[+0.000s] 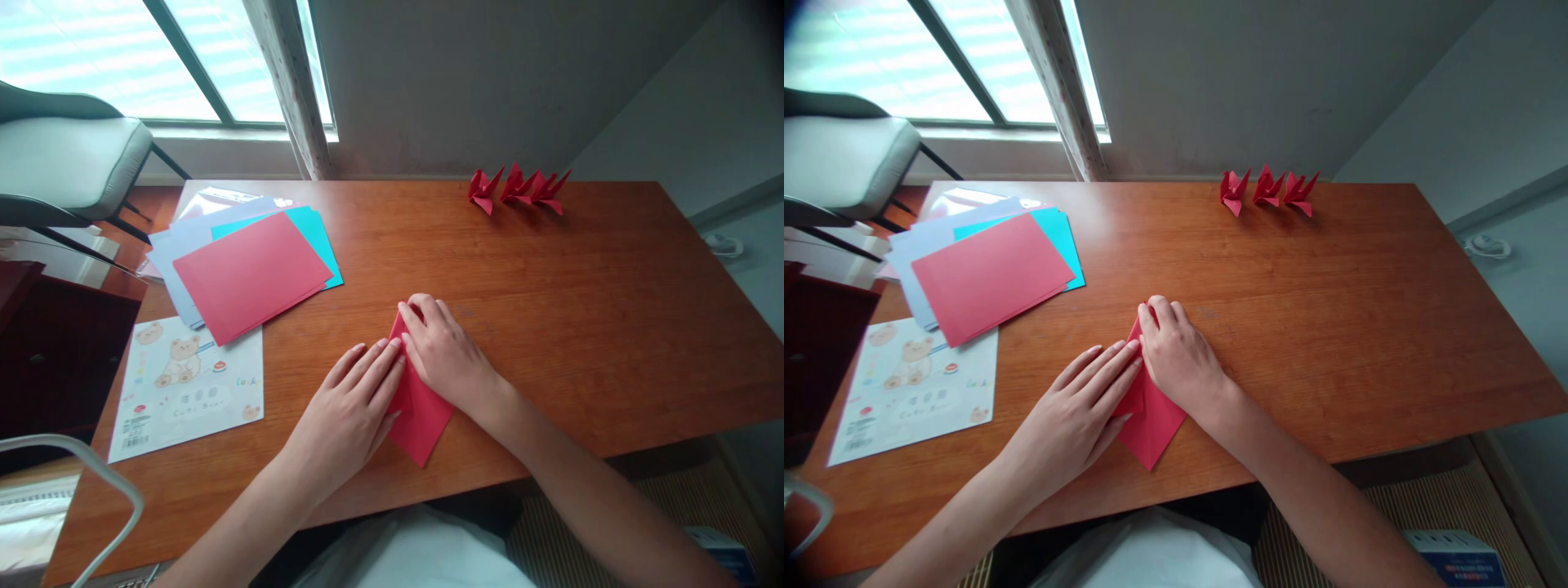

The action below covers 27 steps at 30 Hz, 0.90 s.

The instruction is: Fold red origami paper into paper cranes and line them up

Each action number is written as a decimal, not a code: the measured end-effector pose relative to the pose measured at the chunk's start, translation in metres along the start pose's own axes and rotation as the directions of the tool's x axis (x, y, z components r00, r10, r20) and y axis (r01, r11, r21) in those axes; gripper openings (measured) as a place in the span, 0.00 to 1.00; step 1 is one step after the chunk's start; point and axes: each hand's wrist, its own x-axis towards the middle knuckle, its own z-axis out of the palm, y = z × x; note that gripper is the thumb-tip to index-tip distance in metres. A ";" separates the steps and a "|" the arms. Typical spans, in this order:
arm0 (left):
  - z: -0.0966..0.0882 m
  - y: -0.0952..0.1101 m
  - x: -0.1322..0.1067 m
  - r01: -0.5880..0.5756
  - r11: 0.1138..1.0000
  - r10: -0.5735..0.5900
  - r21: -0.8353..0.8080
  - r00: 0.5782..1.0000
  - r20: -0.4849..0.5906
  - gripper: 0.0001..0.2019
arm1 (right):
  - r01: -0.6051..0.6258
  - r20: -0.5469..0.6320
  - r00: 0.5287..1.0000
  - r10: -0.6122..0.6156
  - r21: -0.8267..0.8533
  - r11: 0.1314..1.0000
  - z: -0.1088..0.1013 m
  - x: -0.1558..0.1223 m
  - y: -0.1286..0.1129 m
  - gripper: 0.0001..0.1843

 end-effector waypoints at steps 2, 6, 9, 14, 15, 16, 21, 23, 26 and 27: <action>0.000 0.000 0.000 0.000 1.000 0.000 -0.004 1.000 -0.005 0.25 | -0.002 -0.002 1.000 0.002 -0.001 1.000 0.000 0.000 0.000 0.24; 0.000 0.000 0.000 -0.001 1.000 0.001 -0.005 1.000 -0.013 0.26 | -0.007 -0.007 1.000 0.007 -0.004 1.000 0.001 0.001 0.000 0.24; 0.000 0.000 0.000 0.000 1.000 0.000 -0.006 1.000 -0.018 0.26 | -0.008 -0.009 1.000 0.008 -0.007 1.000 0.001 0.001 0.000 0.24; 0.001 0.000 0.000 -0.001 1.000 0.001 -0.010 1.000 -0.020 0.26 | -0.008 -0.008 1.000 0.008 -0.009 1.000 0.002 0.001 0.000 0.24; 0.001 0.000 0.000 -0.002 1.000 0.002 -0.008 1.000 -0.018 0.26 | -0.008 -0.006 1.000 0.008 -0.010 1.000 0.002 0.001 0.000 0.24; 0.001 0.000 0.000 -0.003 1.000 0.003 -0.005 1.000 -0.016 0.26 | -0.009 -0.004 1.000 0.009 -0.013 1.000 0.002 0.001 0.000 0.24; 0.002 0.000 0.000 -0.002 1.000 0.002 -0.003 1.000 -0.008 0.26 | -0.001 -0.002 1.000 0.001 -0.025 1.000 0.002 0.001 0.000 0.24; 0.002 0.000 0.000 -0.005 1.000 0.005 -0.007 1.000 -0.012 0.26 | 0.001 -0.005 1.000 -0.001 -0.025 1.000 0.002 0.001 0.000 0.24; 0.002 0.000 0.000 -0.006 1.000 0.005 -0.014 1.000 -0.016 0.26 | 0.001 -0.004 1.000 -0.001 -0.026 1.000 0.002 0.001 0.000 0.24; 0.002 0.000 0.000 -0.005 1.000 0.005 -0.016 1.000 -0.016 0.26 | 0.000 -0.001 1.000 0.000 -0.028 1.000 0.002 0.001 0.000 0.25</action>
